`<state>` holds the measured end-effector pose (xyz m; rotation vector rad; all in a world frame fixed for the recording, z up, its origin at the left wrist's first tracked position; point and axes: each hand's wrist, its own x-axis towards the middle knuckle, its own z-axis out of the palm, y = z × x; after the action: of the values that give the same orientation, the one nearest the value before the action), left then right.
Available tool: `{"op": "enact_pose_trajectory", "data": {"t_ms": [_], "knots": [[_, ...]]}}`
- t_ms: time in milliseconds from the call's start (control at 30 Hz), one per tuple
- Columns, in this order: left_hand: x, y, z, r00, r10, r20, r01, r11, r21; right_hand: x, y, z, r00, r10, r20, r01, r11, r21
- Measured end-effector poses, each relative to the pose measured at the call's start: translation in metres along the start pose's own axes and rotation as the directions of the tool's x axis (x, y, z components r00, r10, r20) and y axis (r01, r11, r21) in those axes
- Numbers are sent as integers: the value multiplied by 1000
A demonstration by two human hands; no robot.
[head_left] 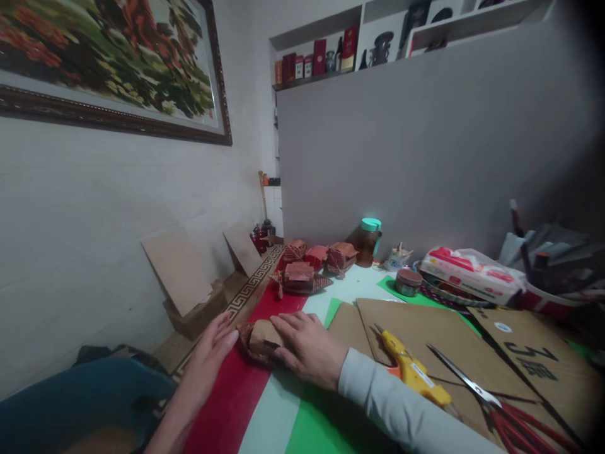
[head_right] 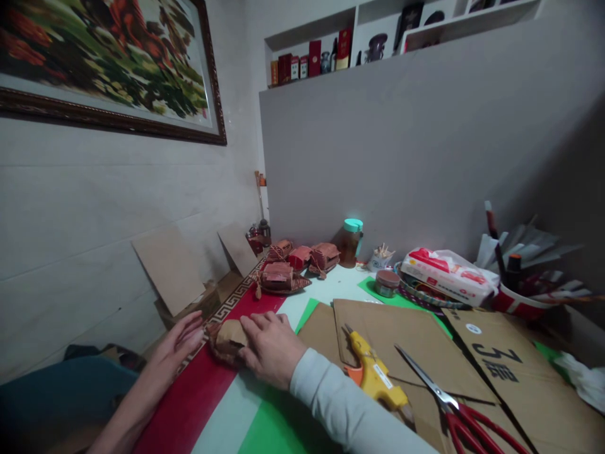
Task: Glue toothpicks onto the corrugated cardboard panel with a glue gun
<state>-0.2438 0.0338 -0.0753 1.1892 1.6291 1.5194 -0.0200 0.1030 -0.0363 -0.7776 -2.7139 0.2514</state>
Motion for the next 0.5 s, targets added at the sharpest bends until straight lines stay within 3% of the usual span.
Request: {"op": "enact_pose_trajectory", "data": {"t_ms": [500], "knots": [[-9, 21, 2, 999, -26, 26, 24, 995, 93, -1, 1, 1, 1000, 0, 17, 0, 1000, 1]]}}
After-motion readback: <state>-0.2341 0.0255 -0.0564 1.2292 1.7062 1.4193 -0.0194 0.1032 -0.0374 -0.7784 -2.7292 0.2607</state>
